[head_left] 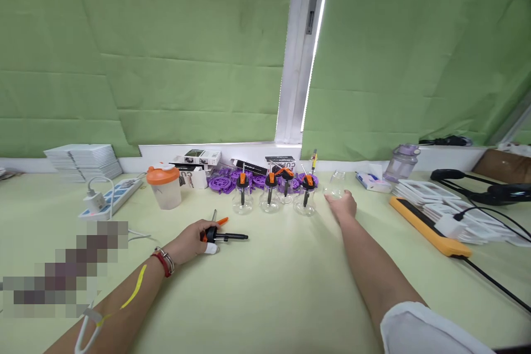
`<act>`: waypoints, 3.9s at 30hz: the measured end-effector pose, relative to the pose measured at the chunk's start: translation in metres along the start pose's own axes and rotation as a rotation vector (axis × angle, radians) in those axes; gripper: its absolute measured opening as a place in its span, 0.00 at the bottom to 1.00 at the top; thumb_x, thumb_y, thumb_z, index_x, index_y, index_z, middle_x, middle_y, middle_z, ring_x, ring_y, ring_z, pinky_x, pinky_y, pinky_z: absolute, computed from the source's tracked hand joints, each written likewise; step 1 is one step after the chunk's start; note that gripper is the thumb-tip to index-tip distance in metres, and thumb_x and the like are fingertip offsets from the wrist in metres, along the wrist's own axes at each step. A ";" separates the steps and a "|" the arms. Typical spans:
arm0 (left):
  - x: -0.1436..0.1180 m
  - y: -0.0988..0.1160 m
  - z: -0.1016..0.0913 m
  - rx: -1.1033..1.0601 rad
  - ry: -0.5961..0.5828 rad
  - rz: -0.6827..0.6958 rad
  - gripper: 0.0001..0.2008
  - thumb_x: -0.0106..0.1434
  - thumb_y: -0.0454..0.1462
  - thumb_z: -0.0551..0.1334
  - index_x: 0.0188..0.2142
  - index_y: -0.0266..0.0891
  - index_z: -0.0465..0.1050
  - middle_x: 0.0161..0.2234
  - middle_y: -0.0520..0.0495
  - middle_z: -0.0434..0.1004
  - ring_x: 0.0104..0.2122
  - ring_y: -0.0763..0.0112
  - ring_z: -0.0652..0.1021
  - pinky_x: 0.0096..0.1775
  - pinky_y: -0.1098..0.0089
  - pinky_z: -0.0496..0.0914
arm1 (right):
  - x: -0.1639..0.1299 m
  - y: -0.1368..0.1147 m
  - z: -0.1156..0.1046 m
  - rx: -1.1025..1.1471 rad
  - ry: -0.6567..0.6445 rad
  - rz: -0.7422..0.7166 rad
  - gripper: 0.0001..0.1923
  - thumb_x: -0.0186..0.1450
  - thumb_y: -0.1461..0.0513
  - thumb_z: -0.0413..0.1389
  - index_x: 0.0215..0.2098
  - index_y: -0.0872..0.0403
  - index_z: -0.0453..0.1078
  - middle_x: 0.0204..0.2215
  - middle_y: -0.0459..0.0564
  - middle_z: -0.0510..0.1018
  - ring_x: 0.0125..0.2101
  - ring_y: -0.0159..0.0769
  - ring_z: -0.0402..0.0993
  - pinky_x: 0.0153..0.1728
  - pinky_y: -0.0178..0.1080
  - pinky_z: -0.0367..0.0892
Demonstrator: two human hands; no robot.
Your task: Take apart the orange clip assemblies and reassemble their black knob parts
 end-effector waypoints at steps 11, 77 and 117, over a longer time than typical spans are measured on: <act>-0.008 0.004 0.002 -0.099 0.020 -0.025 0.31 0.40 0.47 0.69 0.44 0.36 0.71 0.30 0.52 0.69 0.31 0.67 0.70 0.35 0.69 0.65 | -0.072 -0.026 -0.077 0.507 0.125 -0.224 0.39 0.51 0.45 0.56 0.54 0.54 0.50 0.50 0.57 0.65 0.48 0.41 0.64 0.45 0.37 0.62; -0.009 0.037 0.024 -0.318 0.269 0.106 0.32 0.41 0.44 0.69 0.47 0.37 0.70 0.37 0.47 0.73 0.34 0.67 0.72 0.39 0.66 0.65 | -0.227 -0.111 0.027 1.243 -1.034 0.102 0.18 0.48 0.61 0.65 0.37 0.50 0.68 0.28 0.44 0.69 0.28 0.30 0.66 0.30 0.39 0.71; -0.010 0.060 0.048 -0.430 0.101 0.237 0.24 0.48 0.43 0.67 0.45 0.38 0.68 0.45 0.42 0.72 0.40 0.64 0.73 0.42 0.65 0.66 | -0.237 -0.114 0.027 1.223 -1.103 0.033 0.18 0.50 0.58 0.64 0.38 0.51 0.68 0.30 0.45 0.70 0.32 0.33 0.69 0.33 0.41 0.72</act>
Point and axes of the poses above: each hand's wrist, its own x-axis towards the middle knuckle, its own z-axis out of the palm, y = z × x, the point moved 8 cm from there along x, towards the middle knuckle
